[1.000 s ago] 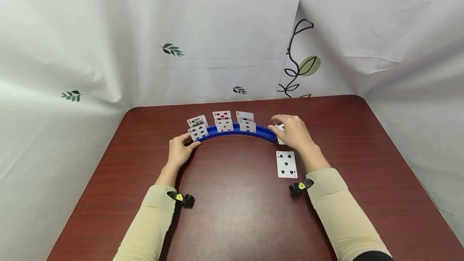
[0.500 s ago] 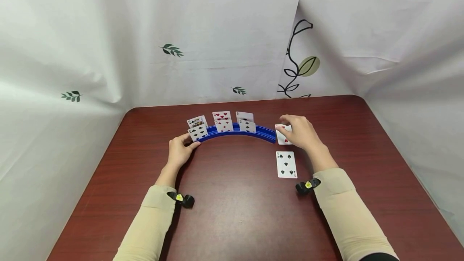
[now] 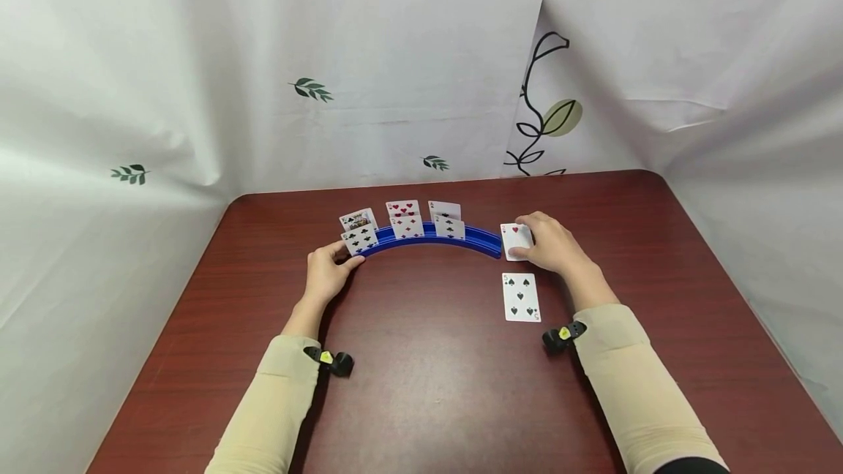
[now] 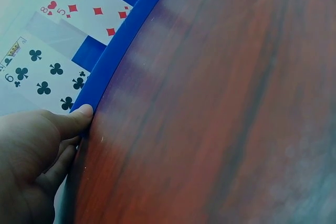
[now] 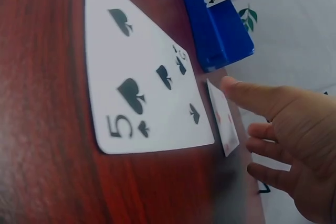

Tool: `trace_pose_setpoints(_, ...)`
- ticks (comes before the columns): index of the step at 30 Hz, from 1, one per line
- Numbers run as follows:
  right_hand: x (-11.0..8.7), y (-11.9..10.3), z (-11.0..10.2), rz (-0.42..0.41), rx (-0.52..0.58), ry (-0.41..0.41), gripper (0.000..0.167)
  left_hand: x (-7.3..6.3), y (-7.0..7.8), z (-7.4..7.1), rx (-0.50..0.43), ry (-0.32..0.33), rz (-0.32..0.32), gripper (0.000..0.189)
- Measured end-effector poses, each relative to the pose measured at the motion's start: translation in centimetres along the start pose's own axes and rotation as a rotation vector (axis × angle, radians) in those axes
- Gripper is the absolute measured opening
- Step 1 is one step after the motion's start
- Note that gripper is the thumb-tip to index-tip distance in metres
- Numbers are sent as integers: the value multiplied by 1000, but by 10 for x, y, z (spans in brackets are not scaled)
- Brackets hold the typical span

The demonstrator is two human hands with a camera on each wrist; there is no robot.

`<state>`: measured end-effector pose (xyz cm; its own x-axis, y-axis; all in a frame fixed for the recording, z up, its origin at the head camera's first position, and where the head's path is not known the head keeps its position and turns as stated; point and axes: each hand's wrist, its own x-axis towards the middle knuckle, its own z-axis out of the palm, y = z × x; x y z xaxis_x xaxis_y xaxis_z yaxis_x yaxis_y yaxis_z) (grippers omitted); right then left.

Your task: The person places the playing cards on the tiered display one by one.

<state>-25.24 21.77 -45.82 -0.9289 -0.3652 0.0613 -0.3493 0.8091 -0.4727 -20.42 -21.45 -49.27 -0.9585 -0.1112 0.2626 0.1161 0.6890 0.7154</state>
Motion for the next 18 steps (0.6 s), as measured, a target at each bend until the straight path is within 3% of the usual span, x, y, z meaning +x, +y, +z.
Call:
trace_pose_setpoints(8, 2, 1, 5, 46, -15, -38, 83, 1, -1, 1, -7, 3, -5, 33)
trace_pose_setpoints(18, 2, -2, 3, 71, -11, -73, 87, 1, 0, 1, -16, 1, -9, 33)
